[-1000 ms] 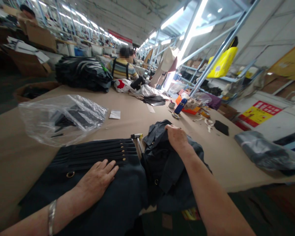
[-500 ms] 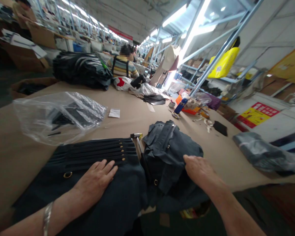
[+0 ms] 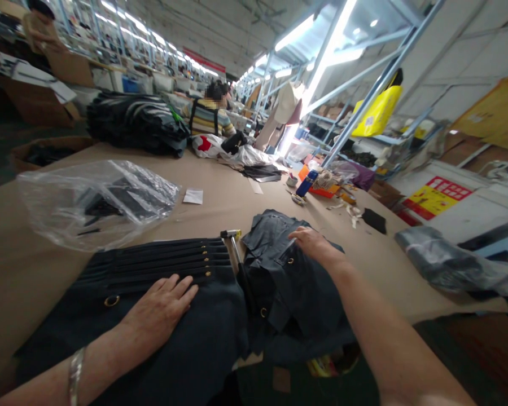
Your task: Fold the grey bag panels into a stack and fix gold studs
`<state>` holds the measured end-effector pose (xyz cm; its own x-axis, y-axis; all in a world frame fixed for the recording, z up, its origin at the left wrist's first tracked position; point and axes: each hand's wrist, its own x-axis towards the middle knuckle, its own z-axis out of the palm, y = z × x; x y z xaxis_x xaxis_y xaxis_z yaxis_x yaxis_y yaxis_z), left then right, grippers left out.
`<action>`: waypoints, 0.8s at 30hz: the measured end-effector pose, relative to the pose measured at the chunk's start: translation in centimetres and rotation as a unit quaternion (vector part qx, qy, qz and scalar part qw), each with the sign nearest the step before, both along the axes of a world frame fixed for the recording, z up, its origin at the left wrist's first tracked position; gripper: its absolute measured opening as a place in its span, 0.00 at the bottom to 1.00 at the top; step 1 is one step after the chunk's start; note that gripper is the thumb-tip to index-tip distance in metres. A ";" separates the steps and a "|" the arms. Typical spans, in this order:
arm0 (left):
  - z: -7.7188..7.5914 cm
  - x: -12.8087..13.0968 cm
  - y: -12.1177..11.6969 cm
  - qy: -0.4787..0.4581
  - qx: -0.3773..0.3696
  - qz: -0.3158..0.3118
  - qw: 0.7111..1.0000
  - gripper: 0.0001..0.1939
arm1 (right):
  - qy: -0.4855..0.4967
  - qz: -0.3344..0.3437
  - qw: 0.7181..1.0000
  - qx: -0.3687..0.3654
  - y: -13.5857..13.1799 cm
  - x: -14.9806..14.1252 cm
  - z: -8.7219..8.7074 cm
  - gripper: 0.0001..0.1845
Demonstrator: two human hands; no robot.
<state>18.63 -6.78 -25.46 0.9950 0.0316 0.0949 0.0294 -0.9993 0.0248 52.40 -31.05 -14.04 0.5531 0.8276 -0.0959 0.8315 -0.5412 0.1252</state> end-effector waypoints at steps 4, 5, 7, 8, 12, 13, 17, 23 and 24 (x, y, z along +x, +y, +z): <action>0.4 -0.1 -0.1 0.012 -0.002 0.003 1.000 0.26 | 0.018 0.055 0.996 -0.061 0.8 1.1 -1.5 0.17; 0.4 -0.2 -0.1 0.012 -0.003 0.003 1.000 0.26 | 0.017 0.064 0.995 -0.075 0.8 1.0 -1.7 0.16; 0.2 -0.3 -0.1 0.003 -0.003 0.001 1.000 0.25 | 0.012 0.074 0.993 -0.090 0.7 0.6 -1.8 0.13; 0.1 -0.4 -0.1 -0.005 -0.002 0.000 1.000 0.25 | 0.009 0.076 0.993 -0.089 0.6 0.5 -1.8 0.11; 0.1 -0.1 0.0 -0.033 -0.005 -0.006 0.999 0.21 | -0.023 0.074 0.994 -0.081 0.7 0.5 -0.5 0.09; 0.5 0.0 0.1 -0.033 -0.013 -0.008 0.999 0.20 | -0.037 0.065 0.994 -0.074 0.7 0.4 0.3 0.09; 5.0 0.0 0.4 -0.107 -0.084 -0.018 0.991 0.14 | -0.157 0.081 0.984 0.036 1.5 -2.8 5.5 0.10; 15.7 -3.0 -2.0 -0.316 -0.103 -0.073 0.940 0.18 | -0.118 0.184 0.965 0.141 2.6 -18.1 12.6 0.12; 16.9 -3.7 -2.6 -0.285 -0.099 -0.063 0.951 0.19 | -0.028 0.152 0.976 0.156 2.4 -20.6 12.9 0.11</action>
